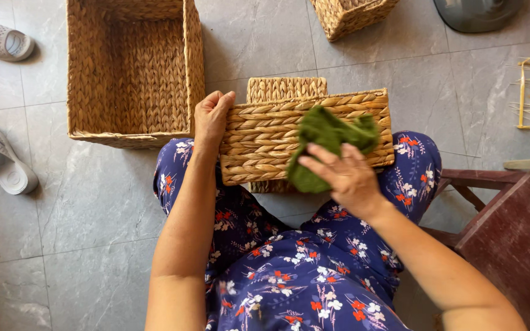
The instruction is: The person wipes the exterior and interior surfaces of a woven basket with a green cloth. They rotate the basket to clean all sides and then wipe the inside before setting it aside.
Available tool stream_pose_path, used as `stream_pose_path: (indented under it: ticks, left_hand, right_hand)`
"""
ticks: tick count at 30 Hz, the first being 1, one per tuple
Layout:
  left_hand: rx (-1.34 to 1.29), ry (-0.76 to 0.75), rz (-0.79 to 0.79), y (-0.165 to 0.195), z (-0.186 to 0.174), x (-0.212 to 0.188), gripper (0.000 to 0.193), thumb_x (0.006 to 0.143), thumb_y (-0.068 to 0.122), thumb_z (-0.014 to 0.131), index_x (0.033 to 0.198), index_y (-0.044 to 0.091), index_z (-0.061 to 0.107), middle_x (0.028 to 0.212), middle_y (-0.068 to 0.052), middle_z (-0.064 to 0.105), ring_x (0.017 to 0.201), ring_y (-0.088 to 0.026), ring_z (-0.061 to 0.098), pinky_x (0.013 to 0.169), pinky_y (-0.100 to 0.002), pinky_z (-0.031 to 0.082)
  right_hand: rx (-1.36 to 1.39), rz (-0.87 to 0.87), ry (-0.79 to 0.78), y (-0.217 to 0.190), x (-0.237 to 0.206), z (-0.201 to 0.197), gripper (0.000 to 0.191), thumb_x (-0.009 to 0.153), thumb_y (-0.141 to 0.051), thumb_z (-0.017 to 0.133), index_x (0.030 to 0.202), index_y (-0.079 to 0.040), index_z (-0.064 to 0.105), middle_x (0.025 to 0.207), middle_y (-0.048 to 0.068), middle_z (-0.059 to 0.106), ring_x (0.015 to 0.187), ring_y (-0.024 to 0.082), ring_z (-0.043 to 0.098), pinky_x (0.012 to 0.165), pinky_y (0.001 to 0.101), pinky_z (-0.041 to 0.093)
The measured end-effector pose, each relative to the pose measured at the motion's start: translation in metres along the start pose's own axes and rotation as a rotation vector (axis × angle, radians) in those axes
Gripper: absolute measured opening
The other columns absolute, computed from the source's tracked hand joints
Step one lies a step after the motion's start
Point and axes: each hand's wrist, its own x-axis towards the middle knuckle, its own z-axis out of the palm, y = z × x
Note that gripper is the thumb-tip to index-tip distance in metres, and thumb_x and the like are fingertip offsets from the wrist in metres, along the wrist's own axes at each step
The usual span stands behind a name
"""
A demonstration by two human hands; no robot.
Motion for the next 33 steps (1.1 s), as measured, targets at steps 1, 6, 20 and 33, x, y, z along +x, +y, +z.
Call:
stream_pose_path:
  ticks: [1, 6, 20, 33]
  left_hand:
    - [-0.002, -0.001, 0.009, 0.002, 0.001, 0.001, 0.043, 0.099, 0.024, 0.070, 0.063, 0.013, 0.048, 0.059, 0.010, 0.044, 0.055, -0.002, 0.034, 0.049, -0.025, 0.029]
    - [0.012, 0.018, 0.016, 0.004, 0.005, 0.001, 0.046, 0.098, 0.023, 0.072, 0.062, 0.012, 0.046, 0.060, 0.009, 0.040, 0.056, -0.002, 0.032, 0.049, -0.026, 0.027]
    - [-0.045, -0.025, 0.019, -0.011, -0.006, 0.014, 0.044, 0.099, 0.021, 0.070, 0.062, 0.013, 0.048, 0.059, 0.009, 0.044, 0.054, -0.002, 0.034, 0.047, -0.024, 0.028]
    - [0.029, 0.007, 0.004, 0.003, 0.005, 0.002, 0.046, 0.099, 0.023, 0.071, 0.062, 0.012, 0.047, 0.059, 0.009, 0.042, 0.055, -0.002, 0.033, 0.047, -0.024, 0.027]
  right_hand:
    - [-0.001, 0.046, 0.013, 0.013, -0.008, -0.006, 0.068, 0.081, 0.005, 0.068, 0.141, -0.027, 0.063, 0.148, -0.003, 0.060, 0.115, 0.030, 0.064, 0.113, 0.0454, 0.045]
    - [0.055, 0.173, 0.062, 0.031, -0.022, -0.012, 0.070, 0.074, -0.002, 0.072, 0.140, -0.022, 0.062, 0.148, 0.002, 0.057, 0.127, 0.033, 0.060, 0.116, 0.0526, 0.042]
    - [0.158, -0.126, 0.163, -0.094, 0.085, 0.037, 0.049, 0.096, -0.010, 0.055, 0.144, -0.017, 0.061, 0.156, 0.003, 0.052, 0.117, 0.030, 0.069, 0.111, 0.0443, 0.049]
    - [-0.104, 0.093, 0.007, 0.023, -0.013, -0.006, 0.076, 0.077, 0.010, 0.067, 0.143, -0.026, 0.060, 0.150, -0.003, 0.055, 0.118, 0.026, 0.062, 0.112, 0.0436, 0.046]
